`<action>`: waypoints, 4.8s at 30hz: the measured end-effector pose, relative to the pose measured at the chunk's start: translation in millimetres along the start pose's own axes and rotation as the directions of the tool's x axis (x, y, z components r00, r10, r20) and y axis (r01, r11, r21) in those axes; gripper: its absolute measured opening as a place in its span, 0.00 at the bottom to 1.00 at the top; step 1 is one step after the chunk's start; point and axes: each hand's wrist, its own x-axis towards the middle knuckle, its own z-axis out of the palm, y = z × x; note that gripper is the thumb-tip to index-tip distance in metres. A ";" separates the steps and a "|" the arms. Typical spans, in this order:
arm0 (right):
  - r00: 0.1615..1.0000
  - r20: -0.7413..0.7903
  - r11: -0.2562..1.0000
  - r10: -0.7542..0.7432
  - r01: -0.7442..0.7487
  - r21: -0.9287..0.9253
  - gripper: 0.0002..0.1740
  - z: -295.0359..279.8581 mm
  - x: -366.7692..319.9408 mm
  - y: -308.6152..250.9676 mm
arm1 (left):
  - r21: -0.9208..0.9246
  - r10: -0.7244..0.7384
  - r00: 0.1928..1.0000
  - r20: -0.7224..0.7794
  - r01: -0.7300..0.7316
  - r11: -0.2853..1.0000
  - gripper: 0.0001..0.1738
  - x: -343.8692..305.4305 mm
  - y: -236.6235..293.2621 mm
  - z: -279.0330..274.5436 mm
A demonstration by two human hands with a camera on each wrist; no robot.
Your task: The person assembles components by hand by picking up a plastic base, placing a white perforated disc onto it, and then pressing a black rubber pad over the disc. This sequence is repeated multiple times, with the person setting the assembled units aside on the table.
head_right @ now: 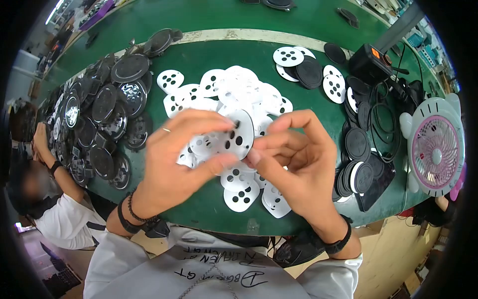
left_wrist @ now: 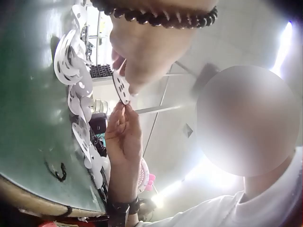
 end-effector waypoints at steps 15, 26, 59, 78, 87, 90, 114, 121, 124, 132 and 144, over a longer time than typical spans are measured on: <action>0.966 0.090 0.933 -0.243 0.258 -0.252 0.11 -2.6 -11.5 -4.6 | -0.027 -0.196 0.973 -0.125 0.194 0.981 0.10 5.3 -6.3 -9.0; 0.902 0.003 0.806 -0.432 0.387 -0.448 0.20 -53.3 -7.4 -2.0 | 0.534 -0.088 0.919 -0.384 0.298 0.791 0.26 -64.4 18.0 -76.1; 0.774 0.169 0.660 -0.610 0.615 -0.431 0.18 -4.3 -17.0 -28.9 | -0.402 -0.170 0.981 -0.088 0.121 0.908 0.17 20.2 14.2 -24.1; 0.772 0.182 0.630 -0.610 0.611 -0.480 0.12 -12.9 -18.7 -19.3 | -0.223 0.255 0.962 -0.100 -0.272 0.936 0.14 0.2 -4.4 -10.8; 0.809 0.234 0.608 -0.539 0.566 -0.557 0.14 -12.4 -20.5 -23.7 | -0.167 0.274 0.947 -0.169 -0.301 0.939 0.17 0.2 -2.9 -5.6; 0.808 0.206 0.611 -0.552 0.560 -0.559 0.14 -11.3 -20.4 -22.1 | -0.144 0.316 0.933 -0.171 -0.341 0.929 0.18 1.1 -6.5 -3.4; 0.864 -0.224 0.843 -0.451 0.329 -0.427 0.35 2.7 -19.3 -12.0 | -0.368 -0.080 0.994 -0.068 0.049 0.928 0.20 -11.0 3.3 5.4; 0.849 -0.023 0.783 -0.528 0.476 -0.401 0.33 -2.9 -22.0 -10.1 | -0.461 -0.187 0.973 -0.138 0.104 0.881 0.13 -10.1 1.0 11.0; 0.814 0.117 0.729 -0.569 0.566 -0.385 0.33 -7.0 -19.8 -9.5 | -0.444 -0.181 0.973 -0.140 0.102 0.890 0.13 -9.7 -0.2 12.3; 0.882 -0.141 0.858 -0.449 0.382 -0.342 0.31 -0.4 -21.2 -10.8 | -0.410 -0.165 0.986 -0.038 0.135 0.902 0.17 -9.7 3.9 6.9; 0.862 -0.101 0.806 -0.497 0.415 -0.422 0.31 -6.6 -16.2 -11.2 | -0.440 -0.177 0.979 -0.105 0.114 0.891 0.12 -9.8 3.2 12.7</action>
